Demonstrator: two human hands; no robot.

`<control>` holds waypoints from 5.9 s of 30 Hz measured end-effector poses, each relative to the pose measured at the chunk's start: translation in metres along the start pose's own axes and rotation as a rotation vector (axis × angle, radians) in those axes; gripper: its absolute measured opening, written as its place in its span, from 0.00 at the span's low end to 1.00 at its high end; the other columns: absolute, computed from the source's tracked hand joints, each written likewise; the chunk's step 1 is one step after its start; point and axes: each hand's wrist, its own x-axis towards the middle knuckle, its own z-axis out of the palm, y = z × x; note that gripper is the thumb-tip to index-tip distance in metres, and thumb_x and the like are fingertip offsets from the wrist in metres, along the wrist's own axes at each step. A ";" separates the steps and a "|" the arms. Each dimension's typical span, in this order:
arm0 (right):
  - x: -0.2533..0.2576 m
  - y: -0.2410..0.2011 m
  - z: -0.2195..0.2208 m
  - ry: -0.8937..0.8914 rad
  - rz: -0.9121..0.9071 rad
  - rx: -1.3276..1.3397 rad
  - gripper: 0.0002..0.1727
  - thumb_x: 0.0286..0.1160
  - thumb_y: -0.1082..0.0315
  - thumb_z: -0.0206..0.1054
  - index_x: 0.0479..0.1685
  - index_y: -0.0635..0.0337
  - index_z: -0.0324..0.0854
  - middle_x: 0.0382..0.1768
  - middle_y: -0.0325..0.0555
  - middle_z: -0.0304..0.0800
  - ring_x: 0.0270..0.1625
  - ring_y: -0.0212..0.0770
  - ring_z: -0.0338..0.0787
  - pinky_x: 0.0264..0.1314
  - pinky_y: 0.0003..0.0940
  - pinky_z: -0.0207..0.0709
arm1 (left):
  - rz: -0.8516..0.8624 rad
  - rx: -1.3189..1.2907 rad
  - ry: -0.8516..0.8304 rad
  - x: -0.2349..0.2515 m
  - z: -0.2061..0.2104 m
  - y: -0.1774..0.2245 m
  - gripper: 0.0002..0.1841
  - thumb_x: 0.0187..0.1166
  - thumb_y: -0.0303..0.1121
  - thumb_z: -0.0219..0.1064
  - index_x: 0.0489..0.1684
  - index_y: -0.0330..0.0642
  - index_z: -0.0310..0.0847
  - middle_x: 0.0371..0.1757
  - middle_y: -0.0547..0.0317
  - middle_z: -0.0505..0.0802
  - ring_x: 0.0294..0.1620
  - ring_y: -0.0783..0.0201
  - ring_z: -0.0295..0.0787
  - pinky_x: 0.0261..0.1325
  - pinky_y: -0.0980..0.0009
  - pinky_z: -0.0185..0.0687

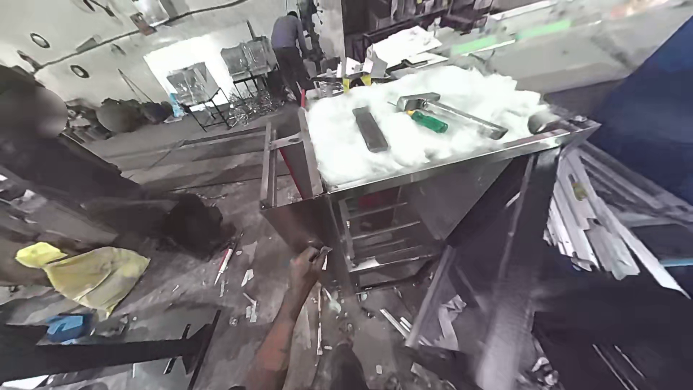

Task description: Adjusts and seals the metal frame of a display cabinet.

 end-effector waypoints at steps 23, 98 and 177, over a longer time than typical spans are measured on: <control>0.252 -0.113 0.147 -0.049 0.020 0.203 0.17 0.87 0.58 0.61 0.44 0.61 0.89 0.32 0.44 0.91 0.35 0.38 0.89 0.45 0.44 0.85 | -0.071 -0.008 0.035 -0.006 -0.031 0.000 0.14 0.73 0.48 0.76 0.30 0.48 0.93 0.27 0.69 0.94 0.28 0.77 0.90 0.37 0.71 0.91; 0.179 -0.233 0.117 0.522 -0.120 0.248 0.14 0.67 0.57 0.80 0.45 0.54 0.88 0.33 0.30 0.93 0.30 0.20 0.87 0.31 0.19 0.83 | 0.563 -0.560 0.170 0.063 -0.143 0.029 0.29 0.71 0.45 0.79 0.73 0.67 0.76 0.64 0.77 0.91 0.63 0.70 0.90 0.64 0.69 0.89; 0.242 -0.240 0.128 0.764 -0.502 0.107 0.11 0.65 0.67 0.80 0.46 0.59 0.93 0.44 0.44 0.96 0.47 0.32 0.94 0.52 0.26 0.90 | 0.485 -0.711 0.290 0.084 -0.128 -0.003 0.10 0.82 0.47 0.68 0.55 0.63 0.86 0.38 0.80 0.90 0.34 0.78 0.86 0.39 0.78 0.84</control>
